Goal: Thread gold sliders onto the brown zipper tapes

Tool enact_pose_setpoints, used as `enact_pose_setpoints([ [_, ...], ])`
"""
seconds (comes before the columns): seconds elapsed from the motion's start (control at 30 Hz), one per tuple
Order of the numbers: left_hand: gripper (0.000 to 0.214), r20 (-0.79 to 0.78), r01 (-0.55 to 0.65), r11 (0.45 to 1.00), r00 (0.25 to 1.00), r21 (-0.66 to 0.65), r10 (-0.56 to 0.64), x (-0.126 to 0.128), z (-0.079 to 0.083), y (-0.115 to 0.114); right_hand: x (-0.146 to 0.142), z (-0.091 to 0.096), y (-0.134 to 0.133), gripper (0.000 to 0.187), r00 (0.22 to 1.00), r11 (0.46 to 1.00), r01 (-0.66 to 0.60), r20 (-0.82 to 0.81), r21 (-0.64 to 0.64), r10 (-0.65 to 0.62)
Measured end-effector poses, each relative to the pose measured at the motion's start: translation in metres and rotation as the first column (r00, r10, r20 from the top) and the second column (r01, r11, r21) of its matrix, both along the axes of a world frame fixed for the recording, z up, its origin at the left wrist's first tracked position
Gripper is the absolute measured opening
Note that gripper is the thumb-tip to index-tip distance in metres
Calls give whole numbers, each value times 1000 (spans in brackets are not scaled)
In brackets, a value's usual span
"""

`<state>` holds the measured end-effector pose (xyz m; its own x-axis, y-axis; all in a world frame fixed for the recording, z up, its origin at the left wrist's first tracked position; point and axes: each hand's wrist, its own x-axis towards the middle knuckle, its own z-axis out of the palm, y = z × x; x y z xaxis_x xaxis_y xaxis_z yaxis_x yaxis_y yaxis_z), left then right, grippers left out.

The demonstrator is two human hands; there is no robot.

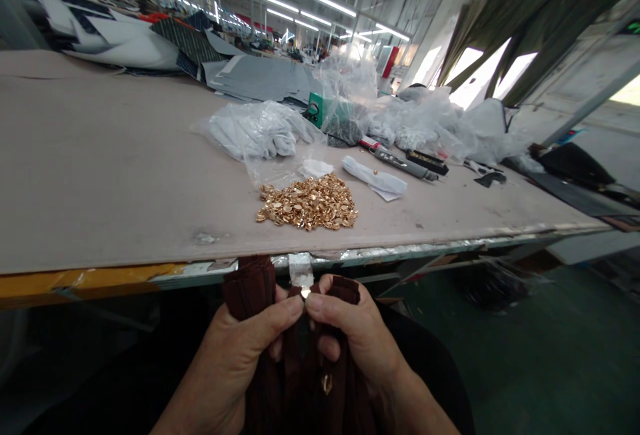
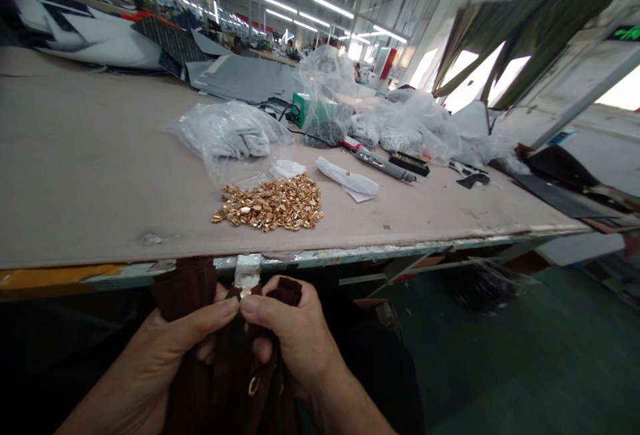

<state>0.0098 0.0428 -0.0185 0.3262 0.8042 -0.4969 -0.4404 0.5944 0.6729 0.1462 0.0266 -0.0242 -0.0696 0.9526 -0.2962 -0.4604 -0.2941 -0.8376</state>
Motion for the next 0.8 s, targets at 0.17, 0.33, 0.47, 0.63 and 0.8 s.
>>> enact_pose_setpoints([
  [0.17,28,-56,-40,998,998,54,44,6,-2,-2,5,3,7,34,999,1000,-7,38,13,7],
  [0.33,31,-39,-47,999,998,24,48,7,4,-4,11,10,12,37,971,991,-35,238,128,3],
  [0.47,33,-13,-50,999,999,7,50,5,9,-3,13,21,13,34,927,984,-64,376,166,-3],
  [0.63,31,-14,-42,999,999,18,42,3,6,-2,17,29,9,32,884,984,-115,466,136,39],
  [0.8,25,-106,-46,994,993,103,57,0,0,-3,15,18,3,32,920,993,-49,393,111,2],
])
